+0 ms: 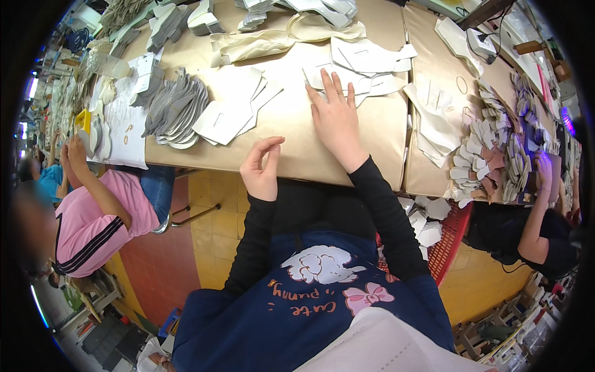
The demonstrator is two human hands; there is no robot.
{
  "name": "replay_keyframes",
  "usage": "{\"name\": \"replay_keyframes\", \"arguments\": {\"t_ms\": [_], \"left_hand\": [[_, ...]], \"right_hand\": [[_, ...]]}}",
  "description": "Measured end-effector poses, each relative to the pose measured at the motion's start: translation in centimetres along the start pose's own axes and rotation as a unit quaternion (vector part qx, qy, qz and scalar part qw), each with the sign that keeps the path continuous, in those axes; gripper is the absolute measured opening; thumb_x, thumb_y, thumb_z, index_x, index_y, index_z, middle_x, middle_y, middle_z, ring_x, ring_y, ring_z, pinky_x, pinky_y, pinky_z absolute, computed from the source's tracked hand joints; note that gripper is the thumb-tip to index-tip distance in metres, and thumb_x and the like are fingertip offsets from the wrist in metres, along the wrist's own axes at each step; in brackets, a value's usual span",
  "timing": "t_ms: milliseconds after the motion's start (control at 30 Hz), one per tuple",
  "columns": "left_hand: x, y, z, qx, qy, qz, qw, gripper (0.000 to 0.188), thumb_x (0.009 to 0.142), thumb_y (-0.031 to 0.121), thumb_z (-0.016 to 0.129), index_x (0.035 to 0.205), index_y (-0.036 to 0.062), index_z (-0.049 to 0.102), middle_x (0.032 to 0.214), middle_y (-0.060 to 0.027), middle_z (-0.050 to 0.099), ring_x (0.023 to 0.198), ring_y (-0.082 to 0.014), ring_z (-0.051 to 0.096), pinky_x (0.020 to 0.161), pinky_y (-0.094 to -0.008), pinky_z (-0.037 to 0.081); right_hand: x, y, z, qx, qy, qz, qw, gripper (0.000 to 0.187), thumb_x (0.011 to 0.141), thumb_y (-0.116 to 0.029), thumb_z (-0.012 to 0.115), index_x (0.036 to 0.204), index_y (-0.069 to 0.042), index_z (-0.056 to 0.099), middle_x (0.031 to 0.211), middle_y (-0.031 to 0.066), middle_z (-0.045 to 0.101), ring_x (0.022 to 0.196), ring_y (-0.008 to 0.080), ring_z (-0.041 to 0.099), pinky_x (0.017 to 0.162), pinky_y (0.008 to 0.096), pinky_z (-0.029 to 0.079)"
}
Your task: The person repeatedly picks up white fabric face masks from a pile on the table, folds them by hand, and places them into a neat stack. The process is continuous and repetitive throughout the clip.
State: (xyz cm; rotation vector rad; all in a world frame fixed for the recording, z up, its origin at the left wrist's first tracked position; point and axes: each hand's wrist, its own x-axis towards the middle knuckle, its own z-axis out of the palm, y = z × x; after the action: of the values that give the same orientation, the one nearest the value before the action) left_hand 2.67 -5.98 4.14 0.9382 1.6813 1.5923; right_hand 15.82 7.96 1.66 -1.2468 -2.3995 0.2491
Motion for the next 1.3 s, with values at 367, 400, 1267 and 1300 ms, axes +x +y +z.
{"name": "replay_keyframes", "arguments": {"t_ms": [367,400,1267,1300], "left_hand": [[-0.2,0.3,1.9,-0.029,-0.067,-0.052,0.996,0.016,0.098,0.002,0.061,0.111,-0.0039,0.069,0.109,-0.0095,0.073,0.105,-0.0154,0.067,0.096,-0.0281,0.049],[-0.4,0.4,2.2,-0.027,-0.071,-0.053,0.996,0.016,0.098,0.002,0.061,0.111,-0.0039,0.069,0.108,-0.0096,0.073,0.106,-0.0156,0.067,0.097,-0.0284,0.049],[-3.0,-1.6,4.0,0.309,-0.197,0.208,0.907,0.03,0.085,0.007,0.072,0.115,0.0128,0.073,0.143,-0.0104,0.054,0.137,-0.0377,0.044,0.11,-0.0489,0.039],[-2.8,-1.7,3.8,0.326,-0.21,0.223,0.894,0.031,0.086,0.009,0.072,0.116,0.0146,0.073,0.143,-0.0097,0.055,0.136,-0.0361,0.045,0.111,-0.0495,0.038]], "right_hand": [[-1.1,1.6,0.0,0.007,-0.051,-0.007,0.999,0.057,0.098,-0.016,0.057,0.151,-0.006,0.041,0.162,0.0075,0.034,0.149,0.0264,0.034,0.122,0.0583,0.019],[-1.1,1.6,-0.2,-0.009,-0.071,-0.007,0.997,0.058,0.098,-0.015,0.058,0.151,-0.005,0.04,0.163,0.0056,0.033,0.148,0.0266,0.034,0.122,0.0587,0.018],[-15.3,1.0,-7.7,0.084,-0.017,0.084,0.993,0.033,0.088,-0.006,0.069,0.12,-0.013,0.072,0.127,0.0089,0.062,0.115,0.0315,0.055,0.095,0.0428,0.045],[-15.3,0.9,-7.6,0.076,-0.024,0.083,0.993,0.034,0.088,-0.008,0.07,0.122,-0.015,0.072,0.128,0.0083,0.061,0.115,0.0311,0.054,0.096,0.0429,0.044]]}}
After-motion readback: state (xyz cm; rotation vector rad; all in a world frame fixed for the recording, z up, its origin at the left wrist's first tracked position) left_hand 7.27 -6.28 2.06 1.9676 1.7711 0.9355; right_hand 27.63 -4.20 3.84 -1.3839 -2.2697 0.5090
